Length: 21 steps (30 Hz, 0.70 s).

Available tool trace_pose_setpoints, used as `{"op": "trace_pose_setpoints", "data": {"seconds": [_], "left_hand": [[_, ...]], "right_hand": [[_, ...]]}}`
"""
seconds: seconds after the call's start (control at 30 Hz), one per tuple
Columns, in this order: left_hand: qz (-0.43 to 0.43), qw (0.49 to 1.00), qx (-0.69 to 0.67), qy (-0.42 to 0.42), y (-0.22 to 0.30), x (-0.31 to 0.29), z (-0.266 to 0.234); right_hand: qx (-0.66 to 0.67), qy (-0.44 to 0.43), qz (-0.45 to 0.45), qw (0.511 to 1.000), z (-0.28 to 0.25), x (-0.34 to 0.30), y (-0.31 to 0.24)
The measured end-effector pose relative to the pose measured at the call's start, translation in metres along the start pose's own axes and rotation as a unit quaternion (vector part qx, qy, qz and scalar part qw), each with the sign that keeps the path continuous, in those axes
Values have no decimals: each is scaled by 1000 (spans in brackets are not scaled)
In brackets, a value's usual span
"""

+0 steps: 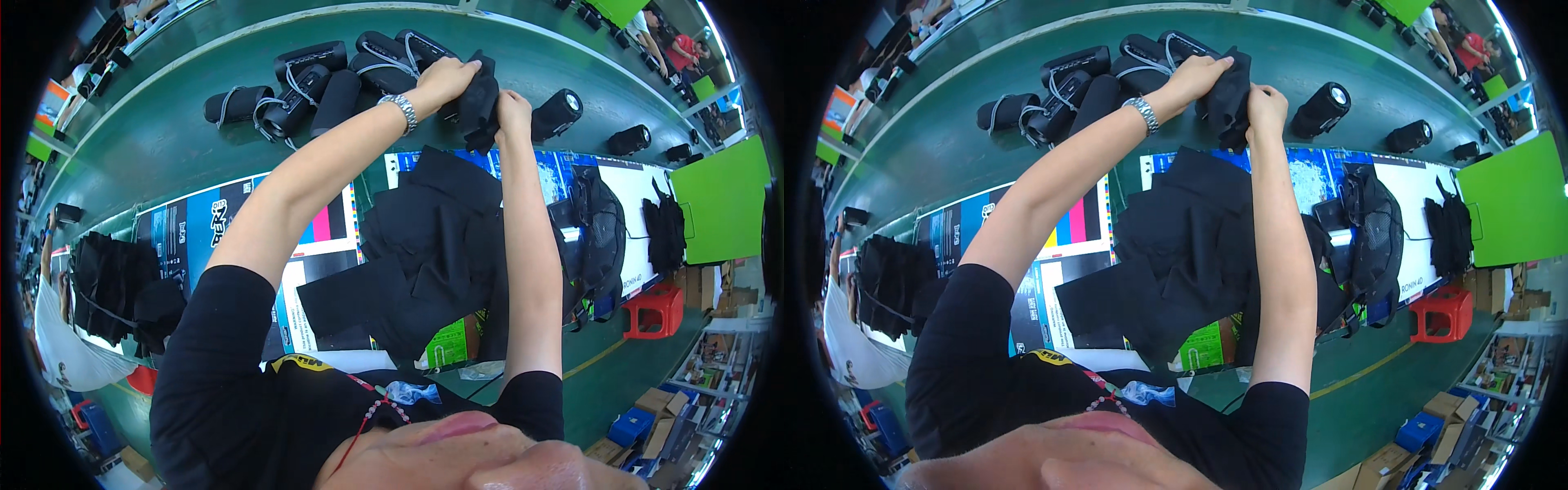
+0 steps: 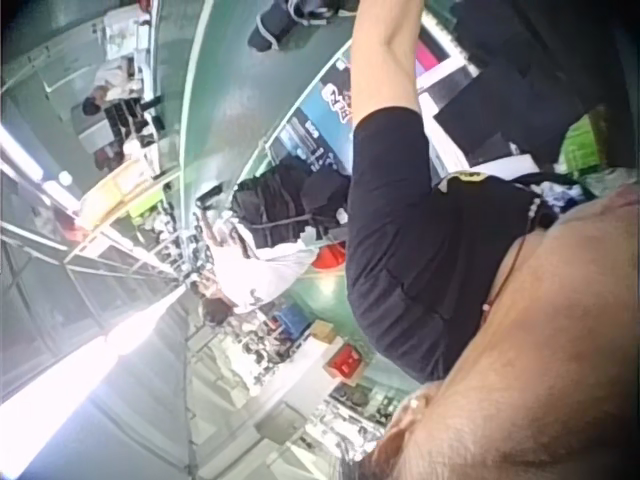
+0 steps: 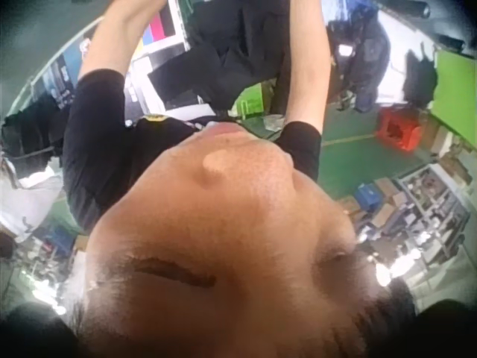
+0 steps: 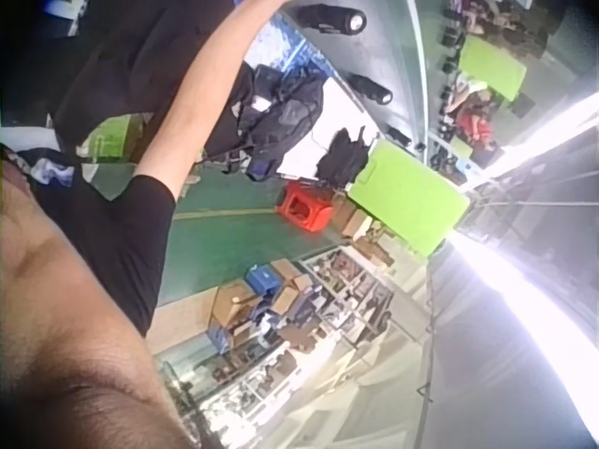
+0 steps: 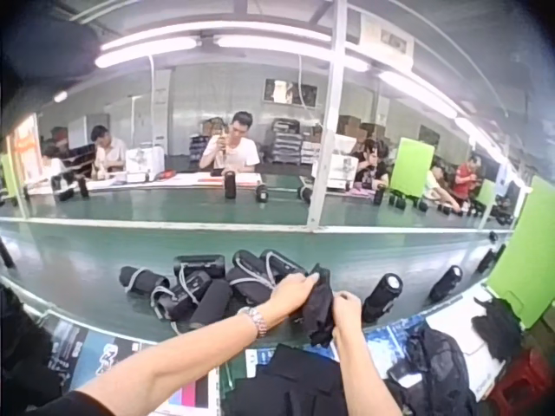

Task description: The person assembles electronic devices by hand, placing components into black cylindrical housings and fitting black fabric covers over them.

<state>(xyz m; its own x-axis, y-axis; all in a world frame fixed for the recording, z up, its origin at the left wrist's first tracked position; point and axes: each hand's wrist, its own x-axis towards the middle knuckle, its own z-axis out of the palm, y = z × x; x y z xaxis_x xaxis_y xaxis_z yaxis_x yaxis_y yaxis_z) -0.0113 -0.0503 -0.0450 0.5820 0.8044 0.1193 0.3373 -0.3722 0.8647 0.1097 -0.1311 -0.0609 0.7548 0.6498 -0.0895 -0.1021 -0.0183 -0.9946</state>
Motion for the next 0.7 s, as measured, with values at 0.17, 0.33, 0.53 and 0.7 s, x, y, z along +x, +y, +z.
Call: {"op": "trace_pose_setpoints", "data": {"seconds": [0.17, 0.33, 0.53, 0.7], "left_hand": [[-166, 916, -366, 24, -15, -3, 26], [-156, 963, -220, 7, -28, 17, 36], [-216, 970, -108, 3, -45, 27, 74], [-227, 950, -214, 13, -36, 34, 96]], "right_hand": [[87, -30, 23, 995, -15, 9, -13], [4, -49, -36, 998, -26, 28, 5], [-198, 1, -14, 980, -58, 54, 67], [-275, 15, -75, 958, -82, 72, 73]]}}
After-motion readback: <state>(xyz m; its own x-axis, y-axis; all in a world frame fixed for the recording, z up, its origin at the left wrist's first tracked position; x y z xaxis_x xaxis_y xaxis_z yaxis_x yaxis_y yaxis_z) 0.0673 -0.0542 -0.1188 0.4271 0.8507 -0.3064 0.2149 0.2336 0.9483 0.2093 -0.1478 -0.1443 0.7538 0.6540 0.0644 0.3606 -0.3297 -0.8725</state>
